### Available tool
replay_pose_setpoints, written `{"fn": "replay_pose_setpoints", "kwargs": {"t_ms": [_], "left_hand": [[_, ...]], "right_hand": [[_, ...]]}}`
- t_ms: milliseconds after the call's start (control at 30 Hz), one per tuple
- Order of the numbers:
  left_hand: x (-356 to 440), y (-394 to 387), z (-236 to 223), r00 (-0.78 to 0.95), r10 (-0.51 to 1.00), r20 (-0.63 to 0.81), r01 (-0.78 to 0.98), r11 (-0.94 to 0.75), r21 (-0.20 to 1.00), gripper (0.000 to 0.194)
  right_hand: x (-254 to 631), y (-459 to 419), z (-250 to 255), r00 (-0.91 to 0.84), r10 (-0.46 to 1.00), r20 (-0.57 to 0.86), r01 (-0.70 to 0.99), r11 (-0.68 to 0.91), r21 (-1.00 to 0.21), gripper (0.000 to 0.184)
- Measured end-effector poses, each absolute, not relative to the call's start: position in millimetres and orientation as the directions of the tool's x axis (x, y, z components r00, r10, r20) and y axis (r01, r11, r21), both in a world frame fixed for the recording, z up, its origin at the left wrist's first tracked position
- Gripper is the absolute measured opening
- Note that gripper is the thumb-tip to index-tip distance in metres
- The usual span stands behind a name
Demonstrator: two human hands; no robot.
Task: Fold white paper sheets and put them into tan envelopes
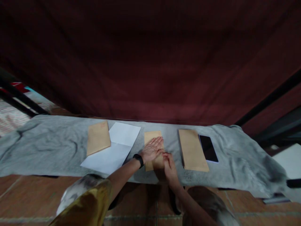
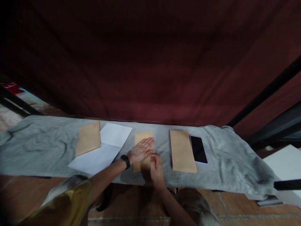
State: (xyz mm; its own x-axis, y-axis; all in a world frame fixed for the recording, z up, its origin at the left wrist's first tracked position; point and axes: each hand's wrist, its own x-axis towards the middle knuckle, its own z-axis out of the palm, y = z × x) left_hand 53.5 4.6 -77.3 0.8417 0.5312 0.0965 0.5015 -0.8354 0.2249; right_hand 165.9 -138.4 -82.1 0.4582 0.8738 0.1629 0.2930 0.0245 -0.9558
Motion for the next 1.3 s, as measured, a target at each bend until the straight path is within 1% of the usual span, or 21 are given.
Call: {"fn": "replay_pose_setpoints", "kwargs": {"t_ms": [67, 167, 267, 333, 500, 633, 700, 767, 833, 900, 933, 1000, 1033, 1067, 1167, 1300], "left_hand": [[52, -3, -76, 0.841, 0.534, 0.087, 0.504, -0.832, 0.233, 0.061], [50, -16, -74, 0.844, 0.532, 0.071, 0.504, -0.831, 0.236, 0.059], [46, -28, -73, 0.858, 0.508, 0.073, 0.479, -0.844, 0.241, 0.057], [42, -38, -72, 0.873, 0.481, 0.084, 0.449, -0.858, 0.248, 0.055], [30, -65, -70, 0.907, 0.411, 0.095, 0.381, -0.894, 0.235, 0.057], [18, -83, -66, 0.932, 0.353, 0.086, 0.329, -0.920, 0.211, 0.059], [11, -90, -62, 0.940, 0.334, 0.075, 0.313, -0.927, 0.208, 0.059], [5, -95, -60, 0.946, 0.318, 0.059, 0.300, -0.930, 0.211, 0.058], [0, -100, -59, 0.946, 0.321, 0.049, 0.304, -0.928, 0.214, 0.058], [-5, -105, -61, 0.941, 0.335, 0.049, 0.318, -0.924, 0.213, 0.061], [-7, -107, -63, 0.939, 0.341, 0.056, 0.322, -0.923, 0.212, 0.063], [-11, -112, -66, 0.937, 0.339, 0.079, 0.317, -0.925, 0.210, 0.067], [-14, -114, -67, 0.937, 0.337, 0.091, 0.313, -0.927, 0.209, 0.068], [-16, -117, -68, 0.935, 0.339, 0.103, 0.313, -0.927, 0.208, 0.069], [-25, -123, -70, 0.915, 0.379, 0.139, 0.350, -0.916, 0.196, 0.066], [-33, -125, -78, 0.844, 0.493, 0.213, 0.474, -0.870, 0.137, 0.065]], "right_hand": [[167, -137, -81, 0.505, 0.859, 0.086, 0.184, -0.010, -0.983, 0.035], [170, -136, -82, 0.531, 0.847, 0.012, 0.071, -0.030, -0.997, 0.037], [172, -134, -85, 0.544, 0.839, -0.028, 0.004, -0.036, -0.999, 0.038], [172, -133, -87, 0.552, 0.833, -0.036, -0.012, -0.035, -0.999, 0.040], [176, -131, -88, 0.564, 0.826, -0.004, 0.036, -0.029, -0.999, 0.044], [185, -129, -86, 0.547, 0.835, 0.064, 0.141, -0.017, -0.990, 0.046], [189, -127, -84, 0.497, 0.860, 0.119, 0.225, 0.004, -0.974, 0.046], [192, -126, -83, 0.360, 0.910, 0.206, 0.382, 0.057, -0.922, 0.045], [193, -126, -83, 0.171, 0.946, 0.274, 0.554, 0.137, -0.821, 0.042], [194, -128, -84, -0.003, 0.954, 0.301, 0.730, 0.208, -0.651, 0.043], [194, -129, -84, -0.058, 0.952, 0.301, 0.799, 0.225, -0.557, 0.045], [194, -129, -85, -0.129, 0.949, 0.288, 0.902, 0.233, -0.363, 0.048], [195, -129, -85, -0.129, 0.949, 0.286, 0.924, 0.220, -0.312, 0.049], [195, -128, -86, -0.116, 0.951, 0.287, 0.937, 0.201, -0.287, 0.050], [195, -125, -89, -0.054, 0.951, 0.305, 0.951, 0.142, -0.275, 0.050], [193, -129, -94, -0.031, 0.933, 0.357, 0.956, 0.132, -0.262, 0.051]]}}
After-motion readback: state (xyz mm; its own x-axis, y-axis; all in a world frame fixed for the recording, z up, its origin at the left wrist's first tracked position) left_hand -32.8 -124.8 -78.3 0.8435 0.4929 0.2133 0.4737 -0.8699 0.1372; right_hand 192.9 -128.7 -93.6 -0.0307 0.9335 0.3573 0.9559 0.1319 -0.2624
